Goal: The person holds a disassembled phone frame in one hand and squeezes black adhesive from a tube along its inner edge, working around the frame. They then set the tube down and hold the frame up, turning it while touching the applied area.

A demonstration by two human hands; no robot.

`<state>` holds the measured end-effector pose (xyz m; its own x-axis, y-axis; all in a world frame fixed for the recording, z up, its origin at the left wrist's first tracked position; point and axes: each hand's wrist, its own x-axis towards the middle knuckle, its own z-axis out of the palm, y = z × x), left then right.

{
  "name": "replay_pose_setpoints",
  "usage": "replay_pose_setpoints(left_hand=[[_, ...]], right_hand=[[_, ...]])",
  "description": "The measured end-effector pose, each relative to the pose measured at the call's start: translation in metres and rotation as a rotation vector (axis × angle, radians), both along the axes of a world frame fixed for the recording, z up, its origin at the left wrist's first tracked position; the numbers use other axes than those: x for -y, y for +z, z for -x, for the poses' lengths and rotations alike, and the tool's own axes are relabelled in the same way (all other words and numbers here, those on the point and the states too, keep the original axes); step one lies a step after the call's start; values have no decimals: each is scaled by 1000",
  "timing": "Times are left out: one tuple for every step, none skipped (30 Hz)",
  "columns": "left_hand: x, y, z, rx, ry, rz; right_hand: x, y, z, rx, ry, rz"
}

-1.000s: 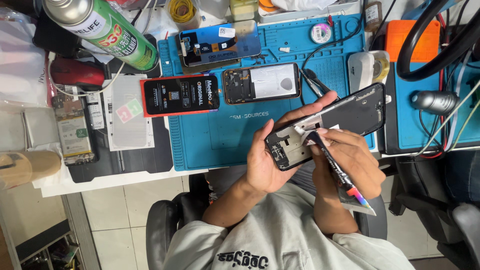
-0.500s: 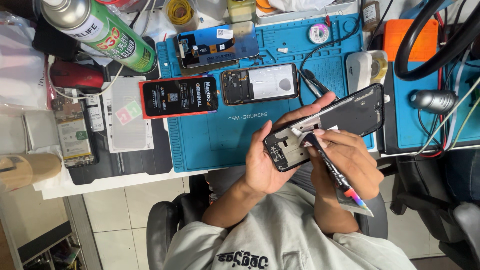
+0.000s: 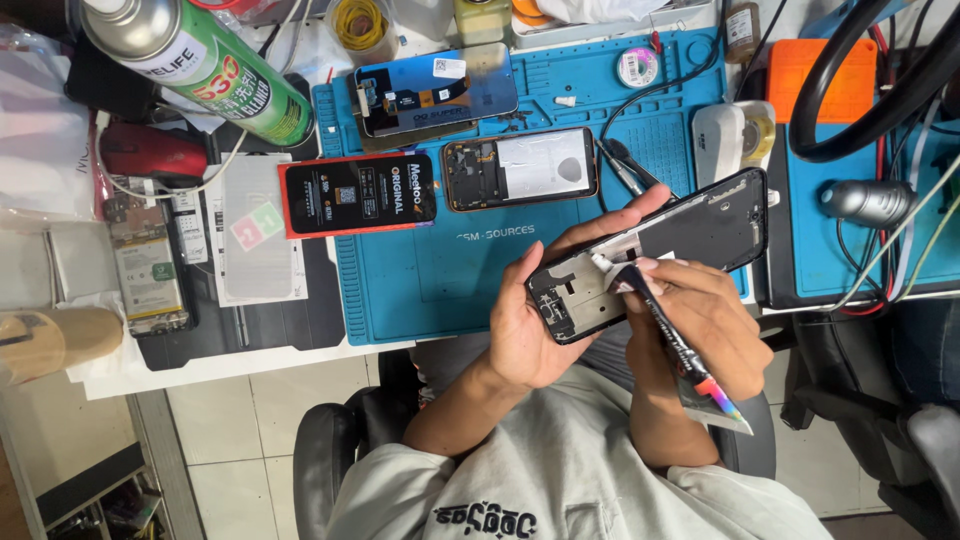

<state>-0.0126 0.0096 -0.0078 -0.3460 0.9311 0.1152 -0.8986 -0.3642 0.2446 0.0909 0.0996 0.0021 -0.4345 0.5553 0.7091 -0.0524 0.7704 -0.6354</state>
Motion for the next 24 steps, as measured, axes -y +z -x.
replay_pose_setpoints(left_hand=[[0,0,0,-4,-1,2],[0,0,0,-4,0,1],[0,0,0,-1,-1,1],[1,0,0,1,-3,0],[1,0,0,6,-6,-2],[1,0,0,11,-6,-5],[2,0,0,15,-7,-8],[1,0,0,19,-7,-11],[1,0,0,19,-8,-11],[1,0,0,19,-9,-11],[1,0,0,15,-7,-6],[1,0,0,14,-7,-2],[1,0,0,12,-7,1],[2,0,0,13,-8,1],[1,0,0,14,-7,0],[1,0,1,14,-6,-1],[1,0,1,14,-5,-4],[1,1,1,13,-5,-4],[1,1,1,12,-6,-4],[1,1,1,9,-6,-2],[2,1,1,7,-5,0],[2,1,1,5,-4,2],[2,1,1,4,0,5],[2,1,1,3,2,4]], right_hand=[[0,0,0,-4,-2,-3],[-1,-1,0,-8,-2,-5],[-1,-1,1,-11,-1,-6],[-1,-2,1,-22,-11,-3],[-1,-2,1,-35,-20,-1],[-2,-2,1,-47,-30,1],[-1,-2,1,-33,-18,1],[-1,-2,0,-19,-8,1],[0,-1,-1,-5,0,1],[0,-2,-1,-5,0,-9],[0,-2,-1,-6,1,-18],[-1,-3,-1,-6,3,-26],[-1,-3,-1,-19,-12,-17],[-2,-4,0,-33,-26,-10],[-2,-5,1,-48,-40,-2],[-3,-6,1,-52,-32,-4],[-3,-6,1,-55,-26,-5],[-3,-7,1,-59,-21,-6],[-3,-7,1,-53,-14,-15],[-2,-7,1,-48,-6,-24],[-2,-7,1,-42,3,-32],[-2,-7,1,-44,-8,-21],[-2,-7,1,-46,-19,-10],[-2,-7,1,-48,-28,1]])
